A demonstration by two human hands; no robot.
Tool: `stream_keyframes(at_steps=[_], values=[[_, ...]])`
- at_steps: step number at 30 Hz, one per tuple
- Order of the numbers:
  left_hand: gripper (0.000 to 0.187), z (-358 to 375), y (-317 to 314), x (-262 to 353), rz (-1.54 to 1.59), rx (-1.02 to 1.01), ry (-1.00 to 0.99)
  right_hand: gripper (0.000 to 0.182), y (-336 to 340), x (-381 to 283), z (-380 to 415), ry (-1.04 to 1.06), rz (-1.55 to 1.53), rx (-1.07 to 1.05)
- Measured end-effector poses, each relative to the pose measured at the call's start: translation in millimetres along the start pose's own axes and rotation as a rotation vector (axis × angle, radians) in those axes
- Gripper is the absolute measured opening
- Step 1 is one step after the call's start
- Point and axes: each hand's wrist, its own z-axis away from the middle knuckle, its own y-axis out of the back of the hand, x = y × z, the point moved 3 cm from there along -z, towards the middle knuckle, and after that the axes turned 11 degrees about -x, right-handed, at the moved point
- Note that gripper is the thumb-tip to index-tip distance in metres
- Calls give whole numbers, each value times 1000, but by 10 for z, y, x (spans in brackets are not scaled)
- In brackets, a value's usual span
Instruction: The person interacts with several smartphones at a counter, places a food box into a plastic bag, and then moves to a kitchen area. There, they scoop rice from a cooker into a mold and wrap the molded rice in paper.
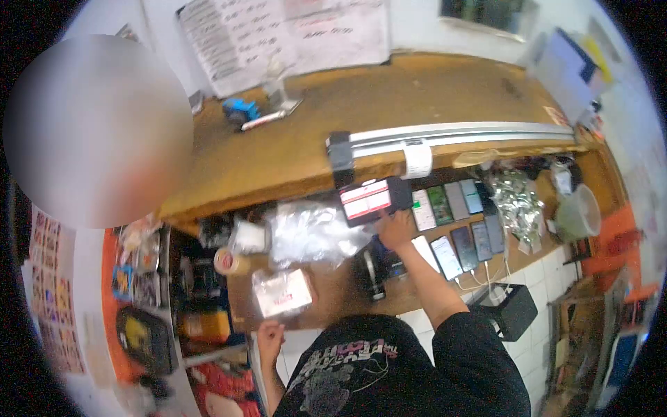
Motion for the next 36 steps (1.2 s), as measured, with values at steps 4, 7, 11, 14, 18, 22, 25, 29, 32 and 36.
stream_keyframes(at_steps=[4, 7, 11, 14, 18, 22, 25, 29, 32, 36], values=[[30, 280, -306, -2, -18, -17, 74, 56, 74, -4, -52, 32, -175, 1], [44, 294, -437, 171, -383, 156, -40, 54, 148, 9, -7, 73, -321, 12], [80, -109, -521, 758, -593, 442, -209, 44, 179, 109, 167, 157, -616, 69], [95, -615, -595, 975, -658, 553, -230, 38, 40, 322, 204, 179, -970, 6], [83, -902, -538, 617, -535, 414, -224, 27, 395, 646, 280, 97, -1459, 9], [46, -534, -596, 614, -758, 190, -463, 22, 881, 1152, 316, 14, -1388, 74], [40, -374, -683, 521, -715, 240, -435, 27, 1417, 1190, 314, -55, -1485, 160], [43, -296, -710, 569, -748, 229, -456, 37, 1974, 1018, 112, 18, -1551, 344], [41, -374, -727, 732, -768, 236, -456, 34, 1730, 1121, -128, -1, -1664, 303], [92, -339, -939, 1257, -811, 329, -293, 32, 2021, 907, 6, 124, -1675, 179]])
